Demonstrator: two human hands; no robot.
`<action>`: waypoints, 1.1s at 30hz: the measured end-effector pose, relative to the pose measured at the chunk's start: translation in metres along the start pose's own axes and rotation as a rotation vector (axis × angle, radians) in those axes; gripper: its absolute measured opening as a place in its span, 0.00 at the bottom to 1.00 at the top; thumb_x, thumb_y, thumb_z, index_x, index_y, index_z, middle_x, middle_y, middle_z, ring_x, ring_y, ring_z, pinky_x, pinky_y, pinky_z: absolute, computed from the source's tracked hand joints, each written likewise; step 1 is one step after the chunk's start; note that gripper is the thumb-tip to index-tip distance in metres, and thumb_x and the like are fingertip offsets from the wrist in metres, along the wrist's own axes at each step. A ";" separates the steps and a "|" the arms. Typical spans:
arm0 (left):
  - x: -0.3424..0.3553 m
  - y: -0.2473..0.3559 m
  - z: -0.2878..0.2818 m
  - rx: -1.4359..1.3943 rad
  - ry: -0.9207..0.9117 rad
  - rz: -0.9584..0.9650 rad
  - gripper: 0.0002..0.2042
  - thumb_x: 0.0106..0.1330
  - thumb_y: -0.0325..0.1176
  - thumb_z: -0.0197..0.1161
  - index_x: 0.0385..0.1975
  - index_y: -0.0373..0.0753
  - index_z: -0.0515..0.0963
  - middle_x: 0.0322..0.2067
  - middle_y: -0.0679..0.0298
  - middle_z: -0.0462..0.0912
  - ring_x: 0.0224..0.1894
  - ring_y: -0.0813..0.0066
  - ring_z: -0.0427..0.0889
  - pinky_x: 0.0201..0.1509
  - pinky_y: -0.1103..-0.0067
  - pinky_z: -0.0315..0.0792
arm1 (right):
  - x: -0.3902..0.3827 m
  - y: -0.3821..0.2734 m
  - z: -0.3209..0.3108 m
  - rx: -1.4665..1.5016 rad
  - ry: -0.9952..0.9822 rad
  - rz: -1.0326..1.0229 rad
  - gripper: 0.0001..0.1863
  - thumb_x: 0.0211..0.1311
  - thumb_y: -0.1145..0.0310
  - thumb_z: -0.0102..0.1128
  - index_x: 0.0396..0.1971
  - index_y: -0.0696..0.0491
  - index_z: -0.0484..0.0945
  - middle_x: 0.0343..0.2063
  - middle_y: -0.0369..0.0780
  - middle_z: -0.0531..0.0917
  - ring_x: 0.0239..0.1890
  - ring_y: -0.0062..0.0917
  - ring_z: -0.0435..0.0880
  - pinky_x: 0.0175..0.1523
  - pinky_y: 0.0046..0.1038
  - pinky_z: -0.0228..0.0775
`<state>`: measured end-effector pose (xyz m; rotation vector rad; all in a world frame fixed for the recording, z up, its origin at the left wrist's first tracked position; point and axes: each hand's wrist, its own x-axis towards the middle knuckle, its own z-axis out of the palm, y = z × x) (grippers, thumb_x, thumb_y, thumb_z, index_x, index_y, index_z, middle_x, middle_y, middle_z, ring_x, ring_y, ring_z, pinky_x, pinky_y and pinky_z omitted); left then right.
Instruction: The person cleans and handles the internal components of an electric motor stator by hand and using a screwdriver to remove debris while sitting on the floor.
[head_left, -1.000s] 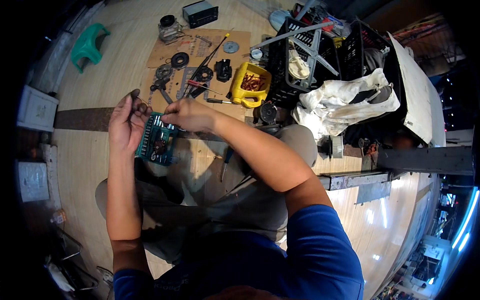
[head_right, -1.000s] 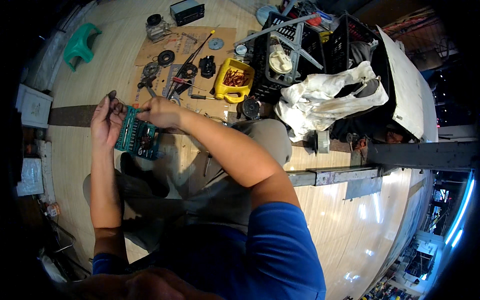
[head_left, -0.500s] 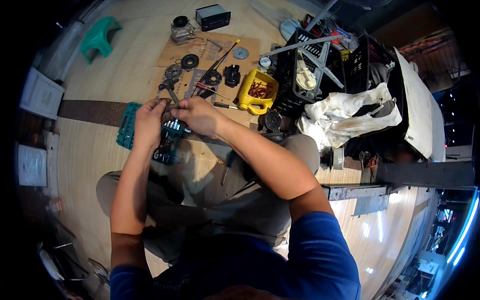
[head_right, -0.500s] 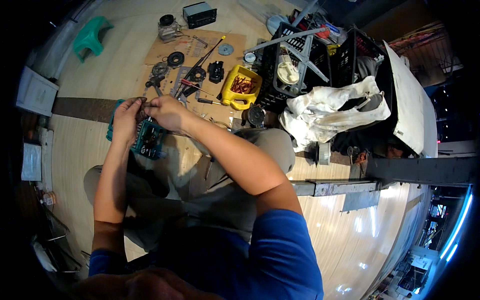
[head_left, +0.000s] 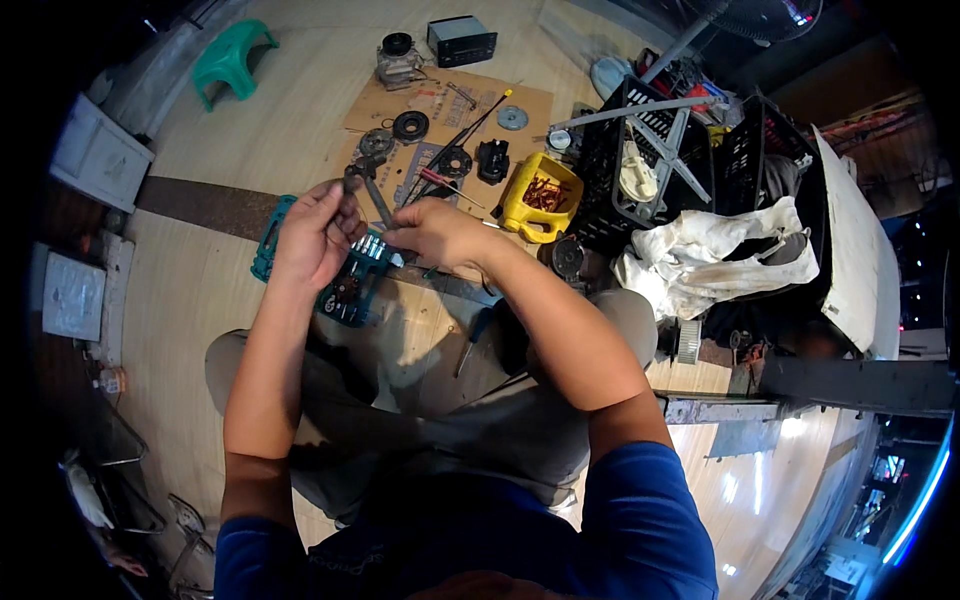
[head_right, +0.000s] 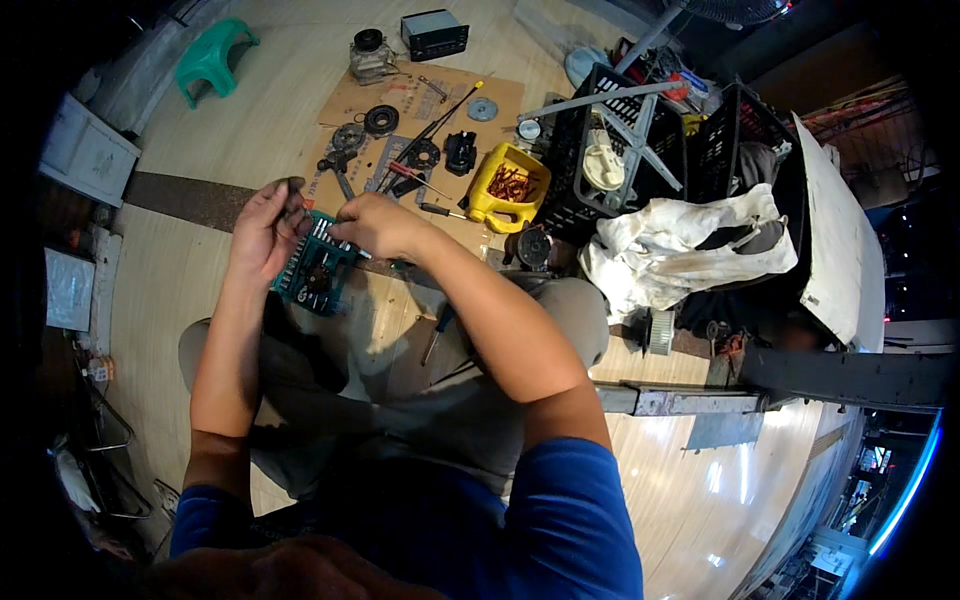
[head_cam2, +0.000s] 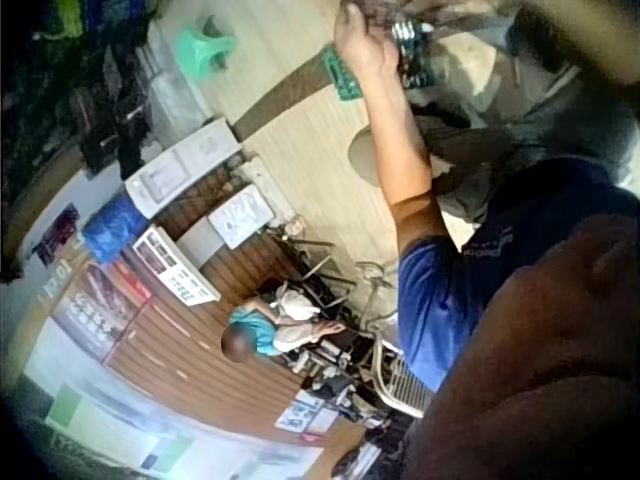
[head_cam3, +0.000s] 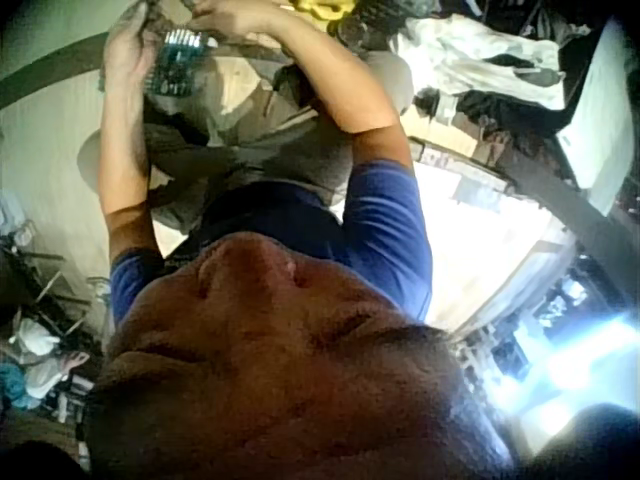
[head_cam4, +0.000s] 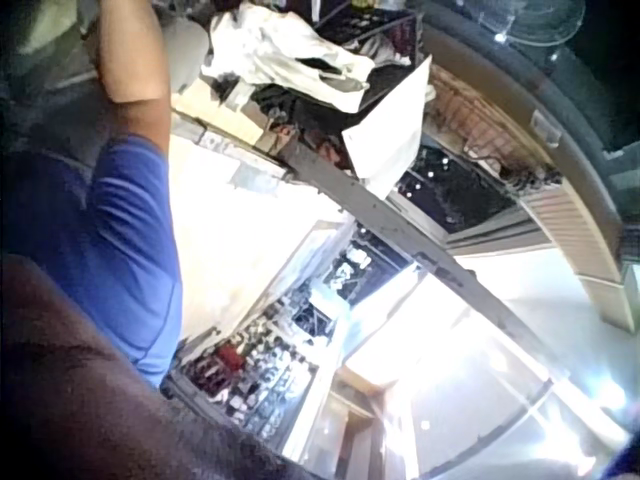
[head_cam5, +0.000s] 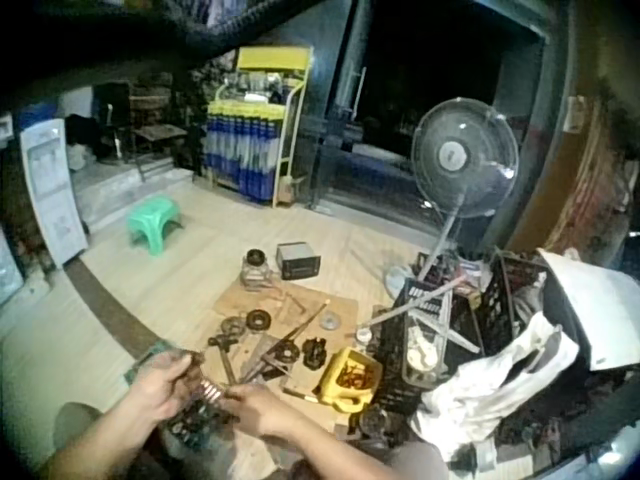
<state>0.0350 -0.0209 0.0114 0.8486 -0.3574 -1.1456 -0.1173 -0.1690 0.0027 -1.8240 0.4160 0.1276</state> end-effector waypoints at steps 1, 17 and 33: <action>-0.003 0.001 0.002 0.092 -0.034 -0.048 0.12 0.71 0.34 0.57 0.44 0.31 0.76 0.26 0.66 0.76 0.27 0.76 0.73 0.33 0.78 0.70 | 0.000 0.002 -0.006 -0.138 -0.004 -0.034 0.17 0.60 0.59 0.62 0.33 0.61 0.83 0.25 0.49 0.82 0.31 0.35 0.83 0.38 0.35 0.73; 0.006 -0.039 0.013 0.113 0.198 0.160 0.11 0.73 0.28 0.51 0.46 0.26 0.75 0.40 0.52 0.84 0.43 0.59 0.84 0.48 0.73 0.77 | -0.011 -0.014 0.031 0.513 0.119 0.102 0.10 0.70 0.66 0.54 0.34 0.56 0.82 0.17 0.31 0.75 0.16 0.16 0.70 0.20 0.23 0.60; -0.018 0.008 0.027 1.095 -0.217 -0.205 0.08 0.66 0.31 0.59 0.33 0.32 0.78 0.22 0.66 0.78 0.27 0.77 0.77 0.32 0.77 0.72 | -0.001 0.003 -0.012 -0.260 -0.091 0.037 0.12 0.64 0.63 0.59 0.39 0.56 0.82 0.30 0.38 0.85 0.34 0.22 0.79 0.44 0.28 0.71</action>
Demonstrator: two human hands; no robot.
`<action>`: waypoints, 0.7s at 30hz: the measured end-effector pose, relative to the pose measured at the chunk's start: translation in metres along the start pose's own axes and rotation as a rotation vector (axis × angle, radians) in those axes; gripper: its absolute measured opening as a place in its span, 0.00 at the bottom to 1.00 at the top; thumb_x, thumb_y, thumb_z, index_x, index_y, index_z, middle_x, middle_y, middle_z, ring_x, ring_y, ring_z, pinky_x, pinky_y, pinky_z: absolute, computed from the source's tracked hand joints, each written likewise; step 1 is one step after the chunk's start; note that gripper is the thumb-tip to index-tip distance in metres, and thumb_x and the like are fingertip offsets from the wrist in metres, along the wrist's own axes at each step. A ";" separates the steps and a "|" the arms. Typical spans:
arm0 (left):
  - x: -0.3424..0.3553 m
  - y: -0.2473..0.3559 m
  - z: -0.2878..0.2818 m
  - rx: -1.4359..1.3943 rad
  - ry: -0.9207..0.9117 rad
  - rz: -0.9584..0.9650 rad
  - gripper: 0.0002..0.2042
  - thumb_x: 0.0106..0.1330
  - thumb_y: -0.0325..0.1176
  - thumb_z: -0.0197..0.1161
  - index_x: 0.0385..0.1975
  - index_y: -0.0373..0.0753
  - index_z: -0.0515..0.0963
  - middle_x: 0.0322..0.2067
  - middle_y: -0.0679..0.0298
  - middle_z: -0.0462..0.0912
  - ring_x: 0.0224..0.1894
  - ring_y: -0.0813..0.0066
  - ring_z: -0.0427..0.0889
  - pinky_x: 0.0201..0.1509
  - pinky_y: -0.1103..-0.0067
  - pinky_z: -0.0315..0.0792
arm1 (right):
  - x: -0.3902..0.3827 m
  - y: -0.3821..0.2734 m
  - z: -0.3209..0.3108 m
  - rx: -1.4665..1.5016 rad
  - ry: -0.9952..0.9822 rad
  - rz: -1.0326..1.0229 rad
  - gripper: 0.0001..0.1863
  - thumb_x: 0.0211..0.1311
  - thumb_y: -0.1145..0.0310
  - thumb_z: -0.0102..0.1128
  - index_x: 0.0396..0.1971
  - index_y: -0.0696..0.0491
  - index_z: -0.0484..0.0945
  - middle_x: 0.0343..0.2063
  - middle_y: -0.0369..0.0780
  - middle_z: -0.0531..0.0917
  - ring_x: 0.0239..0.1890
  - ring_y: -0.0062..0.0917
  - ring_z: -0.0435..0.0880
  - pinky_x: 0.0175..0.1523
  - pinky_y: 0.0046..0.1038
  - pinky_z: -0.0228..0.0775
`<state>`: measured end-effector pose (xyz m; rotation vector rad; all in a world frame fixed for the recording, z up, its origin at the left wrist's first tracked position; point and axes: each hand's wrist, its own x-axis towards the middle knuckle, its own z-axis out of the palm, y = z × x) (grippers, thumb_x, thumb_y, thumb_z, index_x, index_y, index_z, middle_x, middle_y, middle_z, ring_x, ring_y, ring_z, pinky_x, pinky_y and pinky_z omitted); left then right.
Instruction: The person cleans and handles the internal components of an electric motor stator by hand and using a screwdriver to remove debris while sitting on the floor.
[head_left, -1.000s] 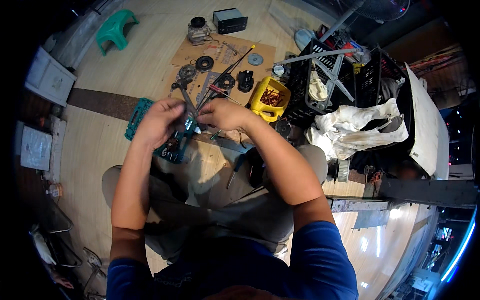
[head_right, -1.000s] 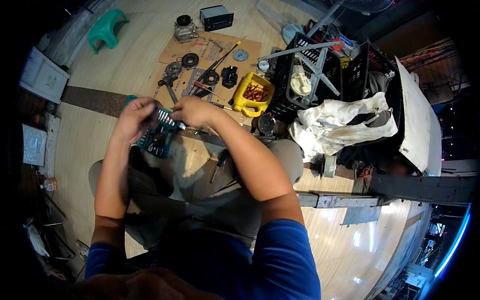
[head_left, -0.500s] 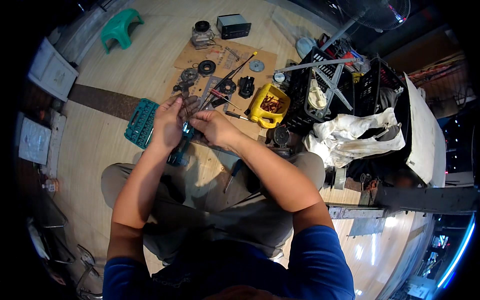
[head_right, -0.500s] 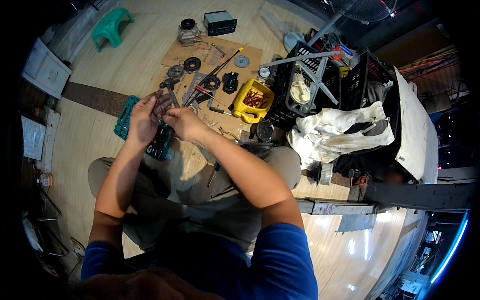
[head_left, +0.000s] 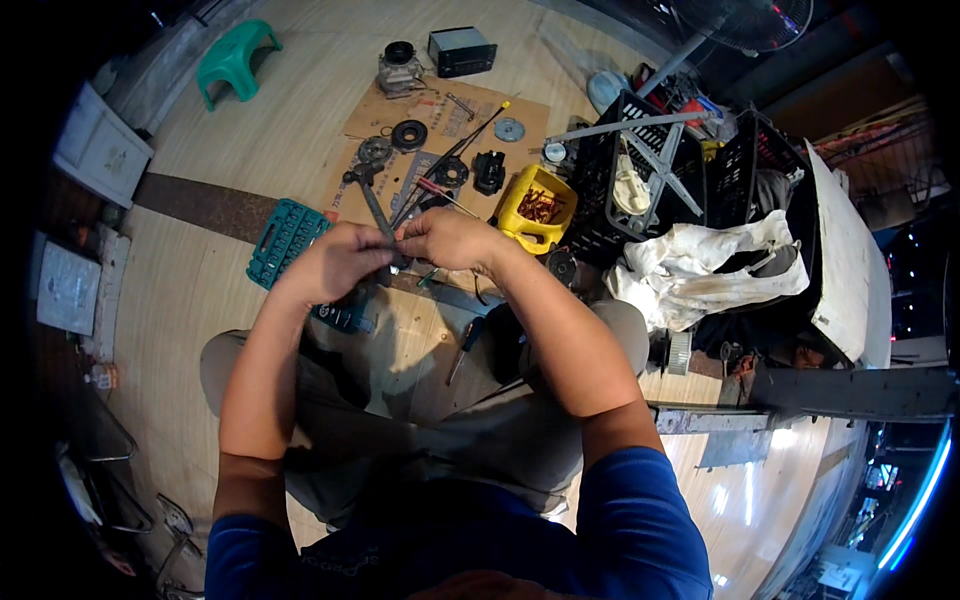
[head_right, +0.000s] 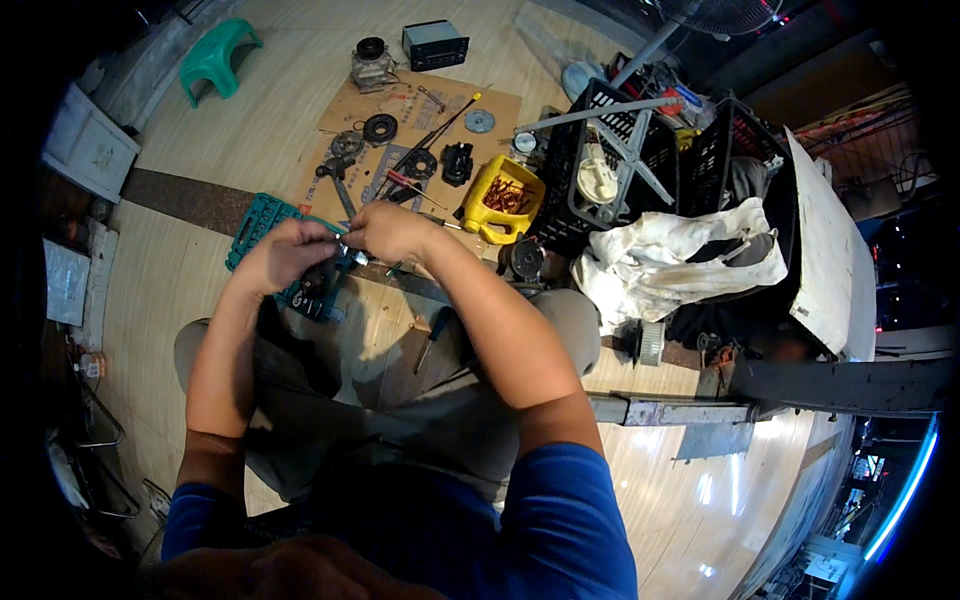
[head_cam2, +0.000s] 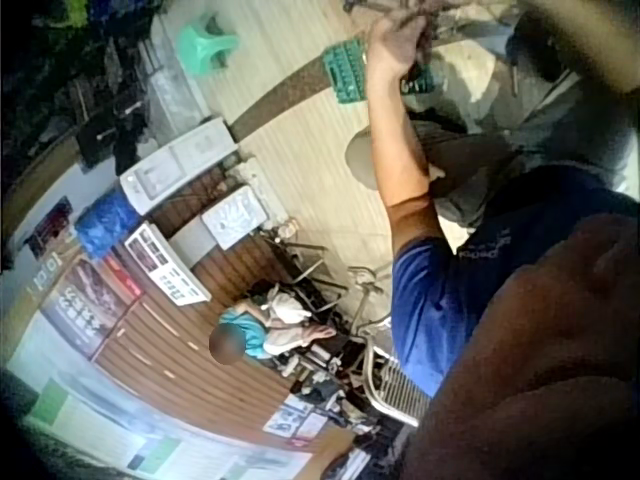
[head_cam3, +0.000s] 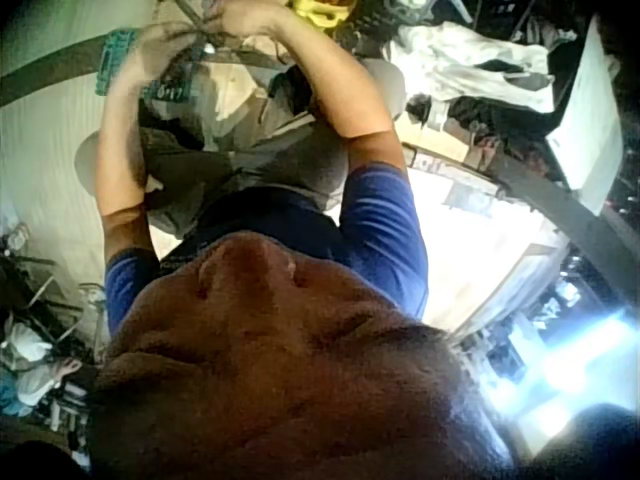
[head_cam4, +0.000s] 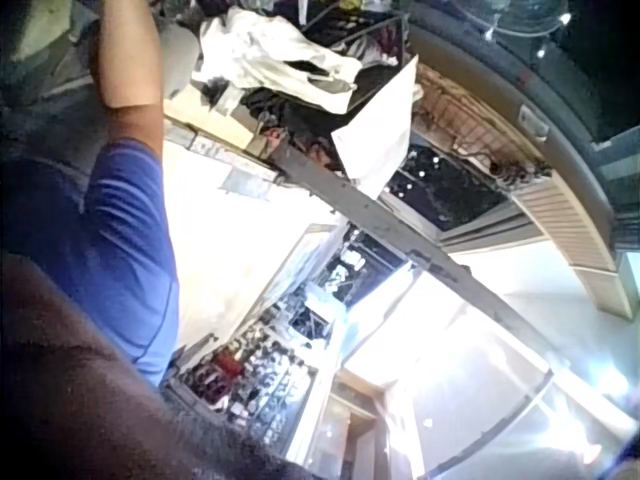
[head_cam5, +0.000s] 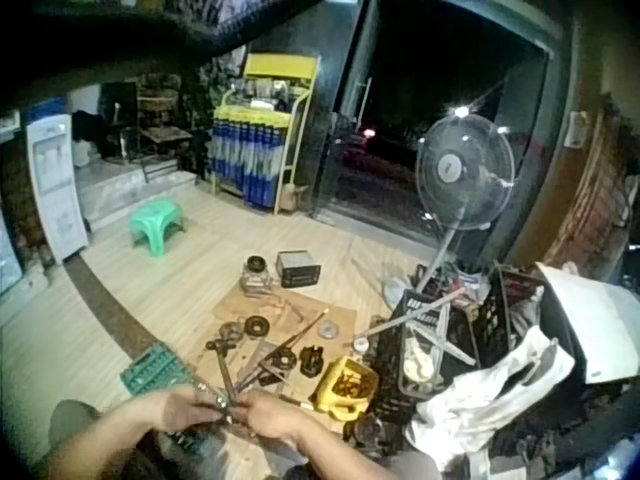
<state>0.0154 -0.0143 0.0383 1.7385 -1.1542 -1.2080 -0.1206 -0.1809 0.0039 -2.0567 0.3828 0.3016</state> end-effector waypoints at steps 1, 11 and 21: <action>0.000 -0.001 0.004 0.072 -0.043 0.054 0.08 0.66 0.30 0.59 0.31 0.31 0.78 0.22 0.64 0.79 0.27 0.77 0.78 0.32 0.76 0.72 | 0.000 0.000 0.001 -0.018 0.011 0.016 0.13 0.64 0.63 0.59 0.39 0.57 0.82 0.30 0.38 0.85 0.34 0.23 0.79 0.45 0.28 0.71; 0.029 -0.033 0.025 0.022 0.649 0.277 0.10 0.69 0.29 0.53 0.38 0.28 0.79 0.38 0.52 0.85 0.42 0.58 0.84 0.46 0.69 0.76 | -0.003 -0.028 0.030 0.852 0.213 0.112 0.09 0.70 0.64 0.56 0.34 0.51 0.82 0.20 0.29 0.76 0.18 0.12 0.68 0.22 0.18 0.58; 0.019 -0.027 0.001 -1.009 0.382 0.331 0.13 0.72 0.32 0.55 0.50 0.30 0.75 0.28 0.66 0.79 0.30 0.77 0.78 0.35 0.81 0.72 | 0.004 -0.012 0.028 0.285 0.186 -0.030 0.11 0.67 0.64 0.60 0.34 0.57 0.83 0.22 0.36 0.81 0.27 0.19 0.75 0.37 0.26 0.70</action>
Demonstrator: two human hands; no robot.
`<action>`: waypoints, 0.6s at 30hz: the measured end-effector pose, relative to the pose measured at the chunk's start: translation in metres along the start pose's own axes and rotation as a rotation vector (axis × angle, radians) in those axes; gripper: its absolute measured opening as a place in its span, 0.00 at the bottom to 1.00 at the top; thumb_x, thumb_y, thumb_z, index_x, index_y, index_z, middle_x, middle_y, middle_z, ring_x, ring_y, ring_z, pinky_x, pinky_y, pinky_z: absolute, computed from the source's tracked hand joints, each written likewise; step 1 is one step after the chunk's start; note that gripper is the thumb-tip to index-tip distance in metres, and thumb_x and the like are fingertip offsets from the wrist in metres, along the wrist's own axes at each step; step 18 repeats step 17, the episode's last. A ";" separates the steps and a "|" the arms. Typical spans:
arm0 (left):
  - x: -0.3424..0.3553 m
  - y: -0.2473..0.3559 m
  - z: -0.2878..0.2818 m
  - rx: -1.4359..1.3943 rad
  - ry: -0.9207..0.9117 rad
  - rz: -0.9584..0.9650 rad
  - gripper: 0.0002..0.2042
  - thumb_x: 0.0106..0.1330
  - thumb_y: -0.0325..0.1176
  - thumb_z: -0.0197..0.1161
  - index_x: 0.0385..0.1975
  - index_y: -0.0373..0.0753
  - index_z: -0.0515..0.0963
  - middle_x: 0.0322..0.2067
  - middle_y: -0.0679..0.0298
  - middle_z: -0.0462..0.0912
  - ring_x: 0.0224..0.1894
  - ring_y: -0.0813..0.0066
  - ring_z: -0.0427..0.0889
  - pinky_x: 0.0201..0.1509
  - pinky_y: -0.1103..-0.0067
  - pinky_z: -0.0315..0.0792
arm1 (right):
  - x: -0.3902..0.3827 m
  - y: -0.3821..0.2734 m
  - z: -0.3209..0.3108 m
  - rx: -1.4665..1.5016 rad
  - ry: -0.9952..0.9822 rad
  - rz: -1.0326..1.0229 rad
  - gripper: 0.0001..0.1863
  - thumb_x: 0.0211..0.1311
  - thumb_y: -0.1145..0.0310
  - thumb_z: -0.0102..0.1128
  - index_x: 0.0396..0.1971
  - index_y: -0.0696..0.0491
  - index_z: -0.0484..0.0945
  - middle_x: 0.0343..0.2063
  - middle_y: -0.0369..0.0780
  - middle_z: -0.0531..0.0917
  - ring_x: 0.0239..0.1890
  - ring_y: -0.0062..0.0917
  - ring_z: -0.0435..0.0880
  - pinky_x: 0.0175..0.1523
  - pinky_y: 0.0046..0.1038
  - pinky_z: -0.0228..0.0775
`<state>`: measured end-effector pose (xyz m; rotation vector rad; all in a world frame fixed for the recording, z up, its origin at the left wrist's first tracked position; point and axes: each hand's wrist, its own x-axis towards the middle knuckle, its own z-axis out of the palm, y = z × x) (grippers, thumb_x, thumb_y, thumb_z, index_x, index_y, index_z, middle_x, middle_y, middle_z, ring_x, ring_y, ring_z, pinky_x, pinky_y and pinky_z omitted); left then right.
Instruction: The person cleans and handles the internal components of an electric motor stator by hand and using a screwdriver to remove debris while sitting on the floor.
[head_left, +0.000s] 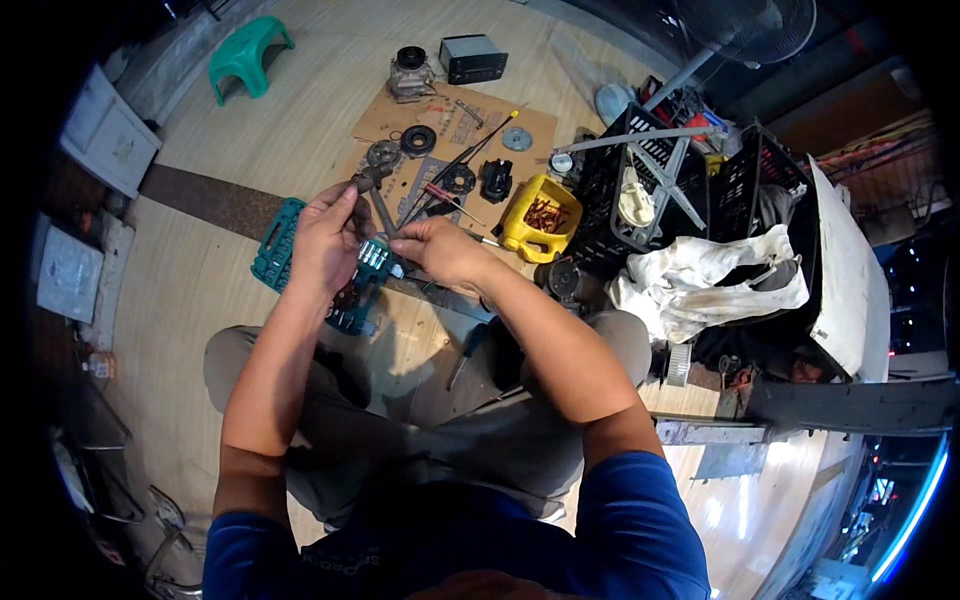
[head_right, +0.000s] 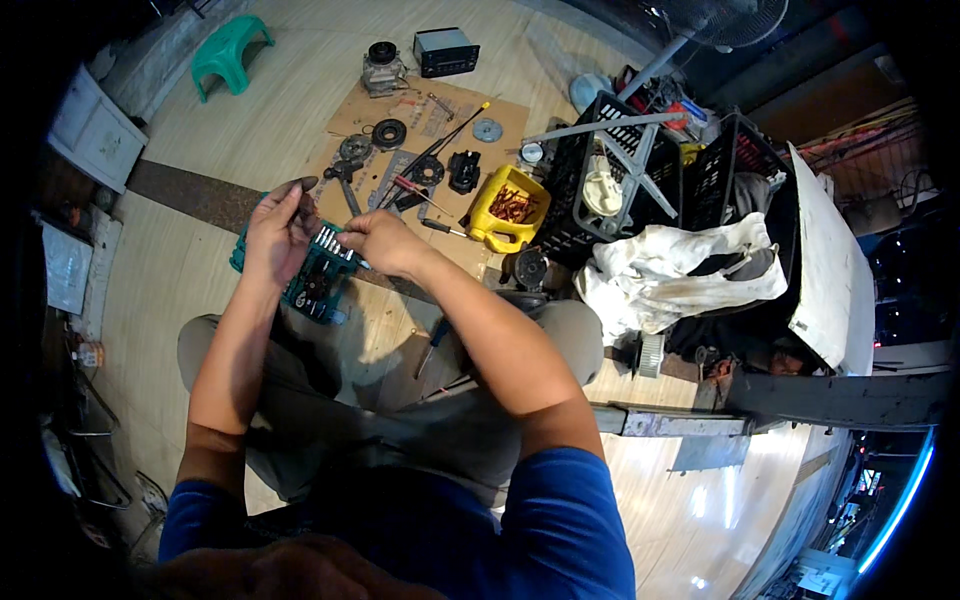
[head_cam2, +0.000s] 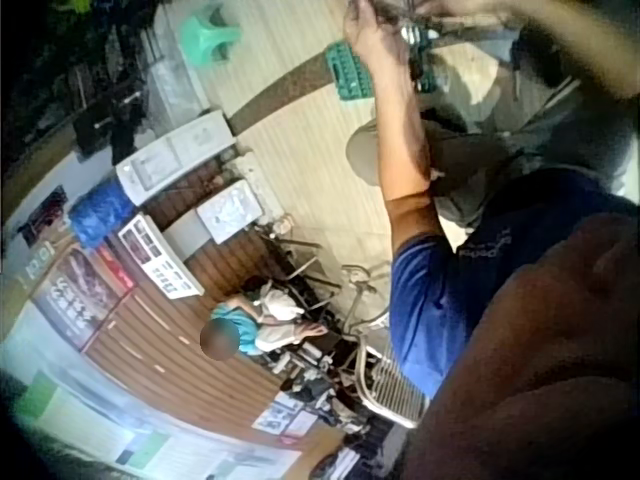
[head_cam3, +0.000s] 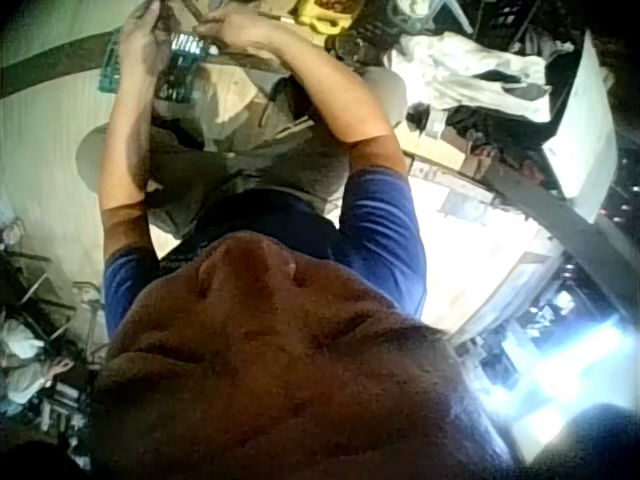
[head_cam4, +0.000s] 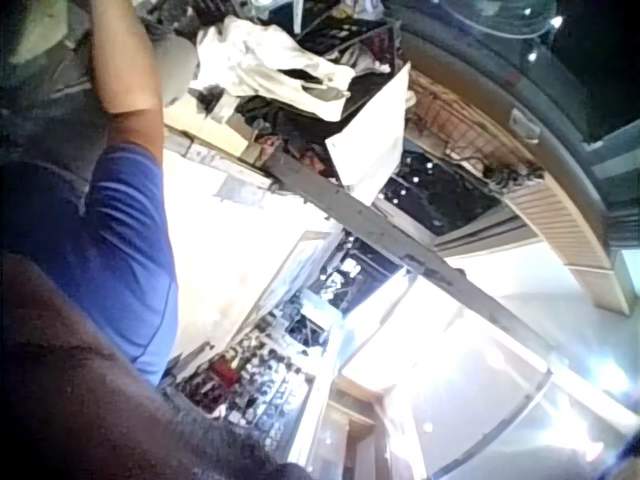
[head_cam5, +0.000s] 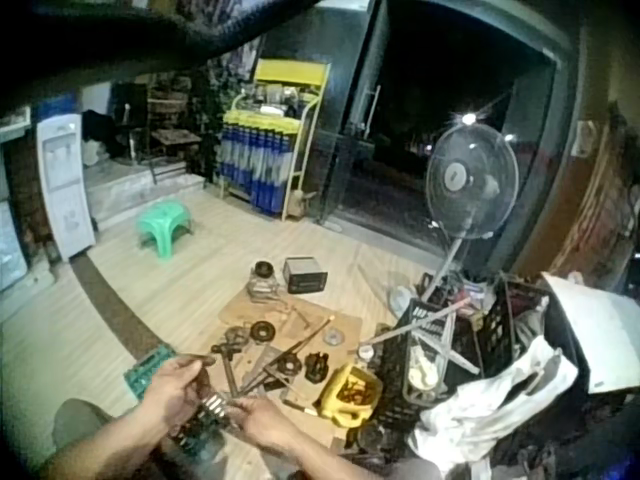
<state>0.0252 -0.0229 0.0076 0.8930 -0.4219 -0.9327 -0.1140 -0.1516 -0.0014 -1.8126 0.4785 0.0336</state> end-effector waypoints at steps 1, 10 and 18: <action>0.001 0.004 -0.003 0.004 -0.051 -0.004 0.13 0.72 0.32 0.55 0.50 0.30 0.75 0.27 0.67 0.78 0.29 0.79 0.77 0.34 0.82 0.71 | 0.002 0.001 -0.005 -0.082 -0.010 0.011 0.11 0.66 0.64 0.60 0.36 0.57 0.83 0.25 0.36 0.83 0.29 0.20 0.77 0.40 0.26 0.71; -0.018 -0.001 0.026 1.180 -0.301 0.123 0.10 0.68 0.30 0.57 0.36 0.29 0.80 0.26 0.57 0.82 0.29 0.68 0.79 0.36 0.74 0.72 | 0.000 0.003 -0.038 -0.111 0.006 0.107 0.17 0.62 0.60 0.62 0.37 0.62 0.82 0.27 0.48 0.83 0.31 0.33 0.82 0.39 0.33 0.72; -0.014 -0.025 0.021 1.108 0.132 0.135 0.10 0.67 0.33 0.60 0.41 0.35 0.82 0.36 0.47 0.84 0.38 0.55 0.84 0.47 0.68 0.76 | -0.005 -0.003 -0.021 0.106 0.106 0.143 0.17 0.63 0.61 0.62 0.39 0.62 0.81 0.29 0.45 0.85 0.33 0.31 0.82 0.40 0.31 0.72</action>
